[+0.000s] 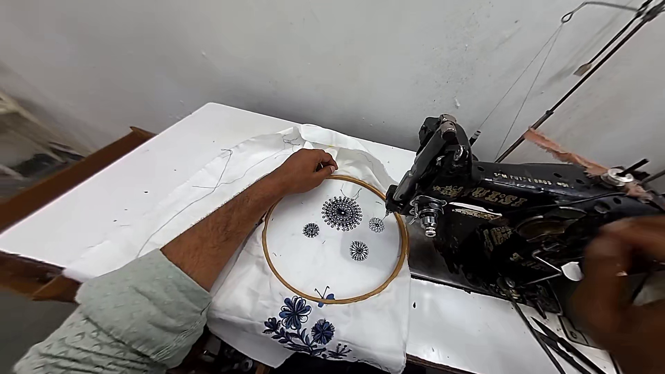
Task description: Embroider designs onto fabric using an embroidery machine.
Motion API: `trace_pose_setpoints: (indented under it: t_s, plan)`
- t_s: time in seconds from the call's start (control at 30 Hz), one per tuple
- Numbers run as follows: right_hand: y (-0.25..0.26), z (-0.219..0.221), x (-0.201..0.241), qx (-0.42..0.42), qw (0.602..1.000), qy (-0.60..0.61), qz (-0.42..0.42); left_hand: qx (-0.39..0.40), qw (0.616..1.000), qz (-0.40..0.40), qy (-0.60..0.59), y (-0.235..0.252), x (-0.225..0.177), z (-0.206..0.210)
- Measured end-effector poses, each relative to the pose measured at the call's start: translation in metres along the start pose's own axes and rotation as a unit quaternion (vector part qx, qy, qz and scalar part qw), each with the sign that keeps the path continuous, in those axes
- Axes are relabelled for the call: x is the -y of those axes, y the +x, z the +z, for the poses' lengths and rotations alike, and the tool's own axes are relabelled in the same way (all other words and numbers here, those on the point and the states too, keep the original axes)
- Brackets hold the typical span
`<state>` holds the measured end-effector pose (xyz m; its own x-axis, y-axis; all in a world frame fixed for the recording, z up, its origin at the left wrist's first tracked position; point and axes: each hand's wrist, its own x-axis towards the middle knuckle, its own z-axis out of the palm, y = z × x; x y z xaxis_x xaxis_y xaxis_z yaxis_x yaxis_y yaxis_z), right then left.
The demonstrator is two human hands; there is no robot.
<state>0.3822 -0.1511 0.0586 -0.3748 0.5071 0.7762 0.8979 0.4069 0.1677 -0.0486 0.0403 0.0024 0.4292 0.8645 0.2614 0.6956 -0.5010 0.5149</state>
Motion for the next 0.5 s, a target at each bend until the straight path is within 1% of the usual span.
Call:
trace_pose_setpoints:
  t_s: [0.03, 0.07, 0.1, 0.17, 0.23, 0.3, 0.37, 0.4, 0.47, 0.5]
  plan:
    - [-0.004, 0.012, 0.026, 0.004, 0.998, 0.010, -0.055, -0.002, 1.000, 0.007, 0.007, 0.000, 0.000, 0.001]
    - [-0.005, 0.027, 0.050, 0.013, 0.996, 0.027, -0.086, -0.007, 1.000, 0.019, 0.017, 0.000, -0.001, 0.002]
    - [-0.004, 0.045, 0.069, 0.037, 0.994, 0.045, -0.088, -0.015, 0.999, 0.036, 0.030, 0.000, -0.003, 0.003]
    - [0.003, 0.080, 0.088, 0.113, 0.991, 0.059, -0.027, -0.027, 0.996, 0.069, 0.055, -0.003, -0.012, 0.006]
    - [0.022, 0.106, 0.088, 0.188, 0.974, 0.094, 0.080, -0.022, 0.993, 0.098, 0.062, -0.007, -0.028, 0.010]
    - [0.044, 0.124, 0.085, 0.226, 0.948, 0.129, 0.182, 0.004, 0.989, 0.134, 0.066, -0.013, -0.045, 0.015]
    - [0.054, 0.136, 0.083, 0.239, 0.930, 0.155, 0.231, 0.044, 0.982, 0.165, 0.080, -0.019, -0.056, 0.021]
    - [0.055, 0.137, 0.083, 0.251, 0.915, 0.186, 0.256, 0.068, 0.979, 0.174, 0.087, -0.022, -0.059, 0.024]
    - [0.049, 0.142, 0.081, 0.244, 0.901, 0.235, 0.271, 0.103, 0.973, 0.176, 0.105, -0.026, -0.061, 0.026]
    - [0.046, 0.142, 0.080, 0.244, 0.901, 0.240, 0.265, 0.113, 0.972, 0.173, 0.113, -0.028, -0.062, 0.026]
